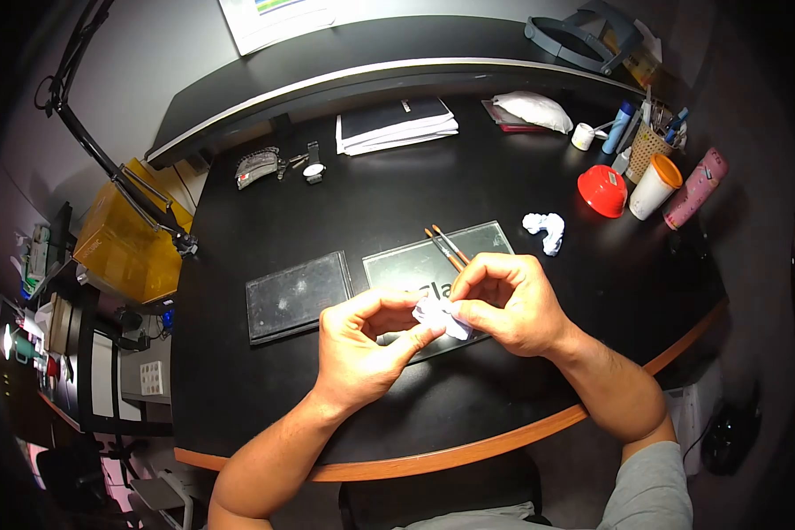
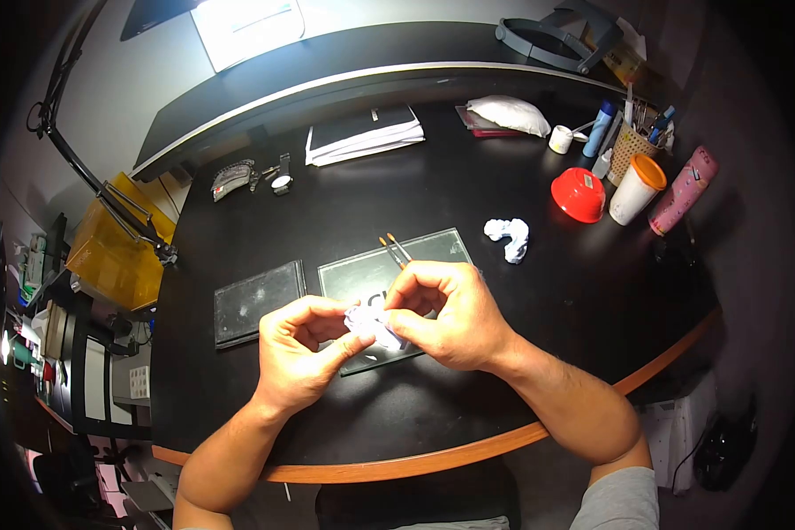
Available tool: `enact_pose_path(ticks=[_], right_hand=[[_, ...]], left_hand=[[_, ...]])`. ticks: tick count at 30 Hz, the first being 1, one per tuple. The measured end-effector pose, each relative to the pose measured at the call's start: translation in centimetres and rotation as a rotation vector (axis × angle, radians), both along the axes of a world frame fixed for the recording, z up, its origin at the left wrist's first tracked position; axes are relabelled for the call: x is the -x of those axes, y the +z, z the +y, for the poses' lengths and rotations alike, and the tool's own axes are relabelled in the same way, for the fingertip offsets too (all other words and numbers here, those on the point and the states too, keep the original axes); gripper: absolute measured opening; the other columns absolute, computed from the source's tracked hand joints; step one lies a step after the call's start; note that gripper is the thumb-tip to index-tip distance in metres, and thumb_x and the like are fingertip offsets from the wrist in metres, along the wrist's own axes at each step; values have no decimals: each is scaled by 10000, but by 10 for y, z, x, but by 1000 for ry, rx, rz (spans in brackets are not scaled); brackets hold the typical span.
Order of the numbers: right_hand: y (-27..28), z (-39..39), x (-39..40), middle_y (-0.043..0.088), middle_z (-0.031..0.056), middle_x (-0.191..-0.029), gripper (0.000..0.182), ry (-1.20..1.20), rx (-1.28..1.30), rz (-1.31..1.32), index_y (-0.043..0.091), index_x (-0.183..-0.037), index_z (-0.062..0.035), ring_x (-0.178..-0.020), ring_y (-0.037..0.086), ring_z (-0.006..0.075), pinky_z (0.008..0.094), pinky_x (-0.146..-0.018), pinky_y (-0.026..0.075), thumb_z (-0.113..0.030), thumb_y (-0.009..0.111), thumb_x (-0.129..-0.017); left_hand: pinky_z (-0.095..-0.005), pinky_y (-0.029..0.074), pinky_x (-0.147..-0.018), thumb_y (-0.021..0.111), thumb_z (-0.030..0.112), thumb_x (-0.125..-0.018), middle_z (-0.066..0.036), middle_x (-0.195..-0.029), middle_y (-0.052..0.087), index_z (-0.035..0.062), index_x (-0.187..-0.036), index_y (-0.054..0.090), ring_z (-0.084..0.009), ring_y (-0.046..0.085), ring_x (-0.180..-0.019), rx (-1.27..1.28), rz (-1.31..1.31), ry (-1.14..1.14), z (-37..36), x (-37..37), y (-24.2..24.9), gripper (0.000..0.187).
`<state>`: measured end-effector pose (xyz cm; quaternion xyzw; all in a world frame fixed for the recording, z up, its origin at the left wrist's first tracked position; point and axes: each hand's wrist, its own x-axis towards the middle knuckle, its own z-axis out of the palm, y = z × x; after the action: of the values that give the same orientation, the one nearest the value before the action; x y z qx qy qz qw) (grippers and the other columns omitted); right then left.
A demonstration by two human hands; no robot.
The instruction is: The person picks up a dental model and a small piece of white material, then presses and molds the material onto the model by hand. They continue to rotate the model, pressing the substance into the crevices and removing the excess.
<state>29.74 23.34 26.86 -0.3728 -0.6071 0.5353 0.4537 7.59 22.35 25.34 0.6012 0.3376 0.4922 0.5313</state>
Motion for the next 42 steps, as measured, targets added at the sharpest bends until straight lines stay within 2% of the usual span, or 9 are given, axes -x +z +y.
enact_pose_path(ticks=[10,13,20,26,32,40,42], right_hand=[[-4,1,-1,724,26,-806,39,52,-17,-25,714,-889,-9,-734,693,84,242,-679,549,-23,749,-878],[-3,1,-2,735,31,-825,41,48,-51,-37,736,-894,-9,-744,698,88,243,-683,552,-25,766,-873],[-1,0,-3,750,41,-842,48,38,-86,-42,756,-908,-12,-747,707,89,240,-675,554,-29,780,-871],[0,1,-3,749,47,-847,49,25,-87,-68,756,-919,-10,-757,710,90,240,-677,555,-28,777,-879],[-1,1,-4,751,59,-885,52,61,57,89,744,-952,19,-805,713,102,256,-733,571,8,756,-903],[1,1,-5,753,67,-893,61,65,100,102,744,-959,32,-824,710,105,250,-759,566,15,761,-903],[1,1,-6,755,62,-898,61,72,110,95,749,-961,29,-839,715,106,253,-771,570,14,761,-903]], left_hand=[[-304,634,-872,834,-18,-863,-132,-1030,779,-37,-1129,730,-186,766,-957,11,-18,-13,-1,1,-2,286],[-310,639,-870,821,-77,-848,-147,-1018,761,-45,-1099,708,-189,757,-955,15,-44,-11,-3,-1,2,277],[-333,663,-899,823,-113,-819,-149,-1081,730,-49,-1110,699,-213,743,-1019,-35,-79,0,-5,-4,2,323],[-361,661,-923,808,-124,-826,-174,-1129,730,-51,-1144,688,-235,736,-1053,25,-124,-31,-3,-3,1,347],[-359,640,-940,782,-91,-874,-182,-1140,738,-54,-1184,688,-232,732,-1069,115,-189,-60,-1,-1,-2,326],[-329,637,-929,767,-75,-897,-170,-1107,744,-59,-1198,690,-220,737,-1045,119,-217,-65,0,-2,-3,311],[-355,627,-948,783,-70,-885,-173,-1121,745,-50,-1189,691,-225,734,-1057,141,-203,-64,0,0,-4,319]])
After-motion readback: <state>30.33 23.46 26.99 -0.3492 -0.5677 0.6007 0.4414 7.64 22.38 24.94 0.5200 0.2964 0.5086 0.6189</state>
